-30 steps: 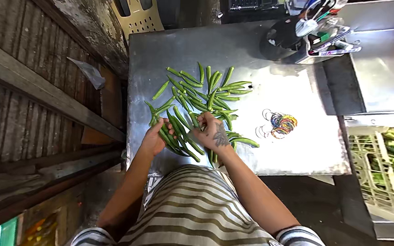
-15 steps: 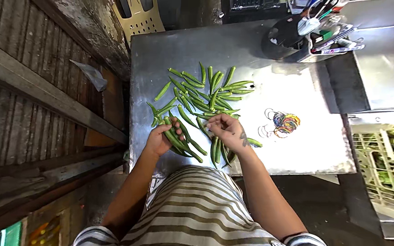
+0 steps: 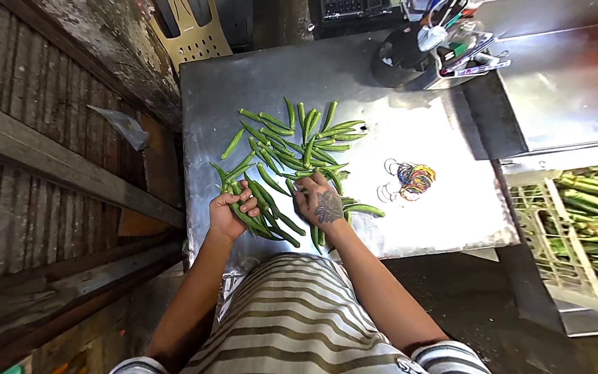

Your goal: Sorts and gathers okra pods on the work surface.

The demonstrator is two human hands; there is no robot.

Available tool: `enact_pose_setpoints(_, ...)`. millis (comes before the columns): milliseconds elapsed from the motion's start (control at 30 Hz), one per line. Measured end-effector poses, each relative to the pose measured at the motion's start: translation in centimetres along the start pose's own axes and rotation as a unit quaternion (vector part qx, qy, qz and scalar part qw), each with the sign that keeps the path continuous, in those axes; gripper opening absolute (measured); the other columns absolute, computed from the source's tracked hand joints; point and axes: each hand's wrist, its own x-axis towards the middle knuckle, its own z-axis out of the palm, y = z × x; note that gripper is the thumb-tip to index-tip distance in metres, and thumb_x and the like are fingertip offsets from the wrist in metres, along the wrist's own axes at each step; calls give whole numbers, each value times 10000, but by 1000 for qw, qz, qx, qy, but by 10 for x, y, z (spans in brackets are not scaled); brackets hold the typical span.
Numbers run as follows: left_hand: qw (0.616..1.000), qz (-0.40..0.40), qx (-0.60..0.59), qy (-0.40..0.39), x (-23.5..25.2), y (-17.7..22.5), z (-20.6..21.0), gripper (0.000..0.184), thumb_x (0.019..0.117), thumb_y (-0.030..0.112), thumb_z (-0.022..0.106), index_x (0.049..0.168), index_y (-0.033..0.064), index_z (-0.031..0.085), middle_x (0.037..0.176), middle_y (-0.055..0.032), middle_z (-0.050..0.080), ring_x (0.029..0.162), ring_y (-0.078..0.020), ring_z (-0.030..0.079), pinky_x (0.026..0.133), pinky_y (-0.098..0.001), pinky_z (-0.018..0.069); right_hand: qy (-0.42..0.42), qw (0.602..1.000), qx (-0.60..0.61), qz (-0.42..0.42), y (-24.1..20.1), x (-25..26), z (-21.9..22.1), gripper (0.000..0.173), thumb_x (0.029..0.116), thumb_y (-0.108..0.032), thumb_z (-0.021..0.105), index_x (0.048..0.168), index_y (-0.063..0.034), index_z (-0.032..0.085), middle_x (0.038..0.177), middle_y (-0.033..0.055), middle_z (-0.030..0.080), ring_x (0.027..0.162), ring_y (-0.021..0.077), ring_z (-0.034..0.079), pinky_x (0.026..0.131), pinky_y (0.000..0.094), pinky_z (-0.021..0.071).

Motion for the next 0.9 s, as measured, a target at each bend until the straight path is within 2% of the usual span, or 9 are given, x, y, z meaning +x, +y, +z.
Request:
enact_pose_setpoints(133,1000,5,-19,-8,-4,2,-2,204,890,183,536,1055,102,623,746,-50,581,560,-171,572,539,-323,522,-20,997,-68,33,-12,11,15,312,994,-332,549,1111,-93,713,1189,168,623,980,323,690,762,499,584)
enact_pose_setpoints(200,1000,6,-21,-13,-5,3,-5,198,882,181,545,1048,105,620,743,-47,578,566,-171,573,550,-325,526,20,996,-78,32,-12,9,21,332,1003,-354,534,1082,-79,701,1133,177,644,949,339,698,738,503,584)
enact_pose_setpoints(267,1000,8,-26,-15,-5,3,-7,194,875,175,556,1044,101,619,743,-47,579,567,-170,574,549,-322,527,82,993,-83,19,-7,9,25,266,1017,-281,527,1091,-100,707,1097,179,649,911,345,699,706,500,585)
enact_pose_setpoints(400,1000,0,-14,2,-4,-2,-7,239,889,193,536,1088,94,624,788,-59,595,595,-176,591,574,-333,545,64,986,-143,48,0,14,23,229,986,-231,566,1114,-115,716,1176,172,637,1052,360,659,771,530,552)
enact_pose_setpoints(533,999,-7,36,4,1,-6,3,319,887,178,532,1160,60,648,917,-121,661,748,-255,672,706,-438,598,21,986,-145,81,-3,21,15,240,975,-242,571,1074,-67,702,1171,170,644,1104,353,646,816,527,544)
enact_pose_setpoints(633,997,-25,69,3,2,-6,15,406,918,175,461,1255,42,647,1028,-171,700,919,-320,707,858,-517,590,12,992,-94,88,-1,19,6,262,997,-265,587,1140,-63,673,1186,188,640,1140,372,633,889,542,537)
enact_pose_setpoints(767,995,-51,78,-20,3,-4,21,489,944,197,392,1353,37,605,1230,-197,683,1176,-361,657,1024,-570,513,77,995,48,50,2,5,-8,212,1001,-207,609,1118,-36,658,1015,180,699,973,363,691,845,559,550)
enact_pose_setpoints(833,995,-57,74,-28,6,-5,20,511,965,206,360,1397,33,570,1309,-218,651,1245,-383,619,1061,-582,481,124,980,150,30,5,-2,-15,183,974,-193,658,1088,-52,678,897,118,681,763,255,665,712,467,568)
enact_pose_setpoints(900,995,-59,79,-20,9,-8,21,520,983,192,324,1428,36,543,1352,-234,626,1276,-397,598,1079,-586,466,157,959,235,17,9,-9,-17,181,976,-205,652,1095,-71,674,771,42,619,598,137,556,574,335,505)
